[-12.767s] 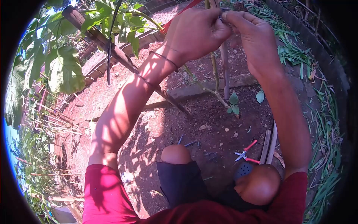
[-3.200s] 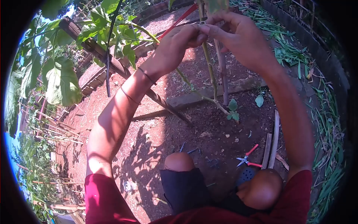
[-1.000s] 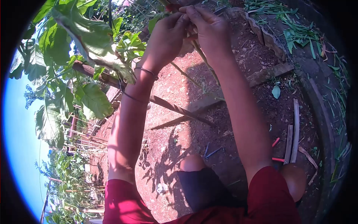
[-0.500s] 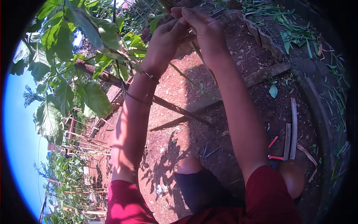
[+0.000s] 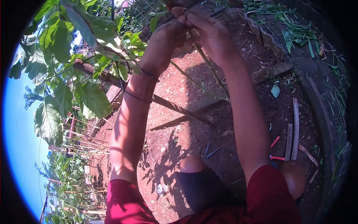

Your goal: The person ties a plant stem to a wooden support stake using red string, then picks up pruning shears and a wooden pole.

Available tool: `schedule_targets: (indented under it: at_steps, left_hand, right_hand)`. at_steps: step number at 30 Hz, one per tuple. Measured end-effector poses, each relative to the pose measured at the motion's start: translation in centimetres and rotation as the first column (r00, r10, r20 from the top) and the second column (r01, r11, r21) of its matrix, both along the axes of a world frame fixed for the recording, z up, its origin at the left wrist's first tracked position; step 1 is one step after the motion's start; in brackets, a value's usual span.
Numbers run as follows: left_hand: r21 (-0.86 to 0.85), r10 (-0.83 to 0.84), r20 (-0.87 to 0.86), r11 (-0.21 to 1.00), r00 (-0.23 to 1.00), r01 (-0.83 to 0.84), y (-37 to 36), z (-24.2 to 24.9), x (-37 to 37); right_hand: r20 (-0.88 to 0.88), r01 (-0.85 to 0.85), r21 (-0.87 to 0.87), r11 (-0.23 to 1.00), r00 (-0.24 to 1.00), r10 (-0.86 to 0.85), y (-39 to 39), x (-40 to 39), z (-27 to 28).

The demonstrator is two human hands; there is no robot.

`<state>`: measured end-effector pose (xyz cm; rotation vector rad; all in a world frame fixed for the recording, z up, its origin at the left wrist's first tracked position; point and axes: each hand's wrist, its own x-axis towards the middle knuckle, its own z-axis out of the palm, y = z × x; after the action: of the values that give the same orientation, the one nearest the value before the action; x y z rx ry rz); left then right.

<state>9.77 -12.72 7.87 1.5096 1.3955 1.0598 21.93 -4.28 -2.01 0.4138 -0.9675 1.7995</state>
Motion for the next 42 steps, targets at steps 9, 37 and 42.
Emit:
schedule_targets:
  at_steps: [9, 37, 42]
  left_hand:
    - [-0.016, 0.096, 0.074, 0.995, 0.993, -0.095, -0.3, -0.7, 0.7]
    - [-0.005, 0.039, 0.192, 0.999, 0.981, -0.039, 0.4, -1.2, 0.2]
    - [-0.007, -0.029, 0.203, 0.999, 0.979, 0.031, 0.4, -1.3, -0.7]
  right_hand:
    - [-0.009, -0.076, 0.061, 0.995, 0.997, 0.076, 1.0, 0.1, -0.7]
    - [-0.011, -0.312, -0.104, 0.944, 0.95, 0.313, 1.5, 0.6, -0.1]
    - [0.0, -0.337, -0.022, 0.941, 0.941, 0.337, 1.8, 0.7, -0.3]
